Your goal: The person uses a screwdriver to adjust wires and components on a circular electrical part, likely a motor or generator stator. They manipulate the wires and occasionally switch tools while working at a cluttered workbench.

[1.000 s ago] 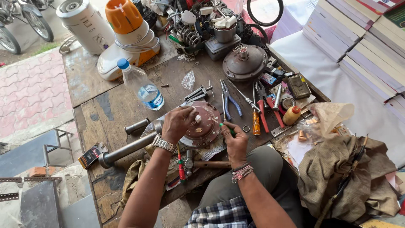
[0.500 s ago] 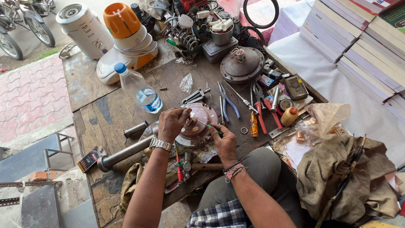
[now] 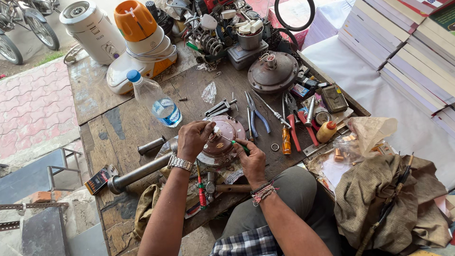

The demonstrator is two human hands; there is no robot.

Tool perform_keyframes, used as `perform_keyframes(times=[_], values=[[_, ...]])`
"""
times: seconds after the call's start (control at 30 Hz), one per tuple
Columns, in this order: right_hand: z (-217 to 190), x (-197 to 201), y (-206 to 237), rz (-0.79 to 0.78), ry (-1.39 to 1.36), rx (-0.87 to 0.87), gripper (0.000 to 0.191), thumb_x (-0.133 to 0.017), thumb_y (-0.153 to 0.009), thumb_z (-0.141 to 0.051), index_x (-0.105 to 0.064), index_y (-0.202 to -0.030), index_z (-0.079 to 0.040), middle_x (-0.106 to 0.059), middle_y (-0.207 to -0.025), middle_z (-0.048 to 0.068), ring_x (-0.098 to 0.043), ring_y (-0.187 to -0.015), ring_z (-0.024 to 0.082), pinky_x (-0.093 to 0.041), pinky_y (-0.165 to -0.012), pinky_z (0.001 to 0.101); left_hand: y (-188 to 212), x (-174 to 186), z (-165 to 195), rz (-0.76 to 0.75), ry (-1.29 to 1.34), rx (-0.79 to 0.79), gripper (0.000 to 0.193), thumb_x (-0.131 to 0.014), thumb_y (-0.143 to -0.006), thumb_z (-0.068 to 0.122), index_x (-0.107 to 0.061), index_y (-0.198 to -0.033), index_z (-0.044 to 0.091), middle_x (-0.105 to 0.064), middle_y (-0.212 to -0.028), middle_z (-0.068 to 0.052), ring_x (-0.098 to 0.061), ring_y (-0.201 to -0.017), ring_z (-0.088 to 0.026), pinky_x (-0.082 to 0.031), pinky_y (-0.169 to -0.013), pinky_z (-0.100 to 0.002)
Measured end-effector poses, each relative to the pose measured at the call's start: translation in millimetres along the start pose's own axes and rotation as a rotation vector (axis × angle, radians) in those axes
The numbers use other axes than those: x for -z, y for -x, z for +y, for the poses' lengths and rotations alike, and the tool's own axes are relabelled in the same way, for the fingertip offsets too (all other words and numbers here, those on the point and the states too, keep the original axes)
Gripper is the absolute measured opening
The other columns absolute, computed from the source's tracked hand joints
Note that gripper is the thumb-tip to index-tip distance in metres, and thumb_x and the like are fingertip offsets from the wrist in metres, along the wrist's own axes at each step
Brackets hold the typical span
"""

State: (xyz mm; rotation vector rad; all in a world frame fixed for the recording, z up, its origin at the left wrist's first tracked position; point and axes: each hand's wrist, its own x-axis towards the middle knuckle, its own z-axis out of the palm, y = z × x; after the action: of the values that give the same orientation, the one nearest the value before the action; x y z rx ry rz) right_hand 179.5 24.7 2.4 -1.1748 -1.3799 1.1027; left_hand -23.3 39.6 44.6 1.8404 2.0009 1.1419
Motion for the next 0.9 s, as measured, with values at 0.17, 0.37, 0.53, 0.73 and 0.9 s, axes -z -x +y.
perform_keyframes(times=[0.17, 0.37, 0.53, 0.73, 0.9], values=[[1, 2, 3, 0.009, 0.118, 0.219, 0.026, -0.075, -0.092, -0.023, -0.078, -0.11, -0.005, -0.077, -0.095, 0.009, -0.072, -0.082, 0.013, -0.057, -0.07, 0.0287, 1, -1, -3, 0.0, 0.008, 0.003, 0.028, -0.072, -0.093, 0.036, -0.082, -0.098, 0.01, -0.079, -0.097, -0.011, -0.076, -0.073, -0.021, -0.061, -0.066, -0.034], [5, 1, -1, -0.049, 0.072, 0.133, 0.03, -0.067, -0.097, -0.028, -0.07, -0.118, -0.007, -0.077, -0.094, 0.008, -0.073, -0.084, 0.012, -0.058, -0.07, 0.0293, 0, -3, -1, 0.016, -0.009, -0.02, 0.029, -0.072, -0.094, 0.037, -0.082, -0.098, 0.01, -0.079, -0.095, -0.011, -0.076, -0.075, -0.022, -0.061, -0.066, -0.034], [6, 1, -5, -0.142, 0.201, -0.117, 0.029, -0.057, -0.104, -0.029, -0.074, -0.12, -0.012, -0.076, -0.08, 0.01, -0.071, -0.071, 0.015, -0.054, -0.062, 0.032, 0, -5, 0, -0.028, -0.034, 0.049, 0.031, -0.071, -0.093, 0.04, -0.082, -0.097, 0.012, -0.079, -0.093, -0.009, -0.075, -0.074, -0.022, -0.06, -0.064, -0.035], [8, 5, -5, -0.096, 0.194, 0.491, 0.027, -0.055, -0.108, -0.024, -0.07, -0.121, -0.007, -0.067, -0.109, 0.013, -0.068, -0.095, 0.021, -0.06, -0.077, 0.0347, 0, -6, -3, -0.015, -0.03, 0.036, 0.031, -0.071, -0.094, 0.04, -0.082, -0.098, 0.011, -0.079, -0.095, -0.01, -0.076, -0.076, -0.022, -0.06, -0.067, -0.035], [10, 1, -7, -0.08, 0.3, -0.002, 0.036, -0.051, -0.109, -0.029, -0.05, -0.142, -0.014, -0.071, -0.105, 0.009, -0.071, -0.094, 0.016, -0.058, -0.077, 0.0337, 2, -6, 1, 0.015, -0.019, 0.012, 0.031, -0.071, -0.093, 0.04, -0.082, -0.097, 0.011, -0.079, -0.096, -0.01, -0.075, -0.077, -0.023, -0.06, -0.069, -0.036]])
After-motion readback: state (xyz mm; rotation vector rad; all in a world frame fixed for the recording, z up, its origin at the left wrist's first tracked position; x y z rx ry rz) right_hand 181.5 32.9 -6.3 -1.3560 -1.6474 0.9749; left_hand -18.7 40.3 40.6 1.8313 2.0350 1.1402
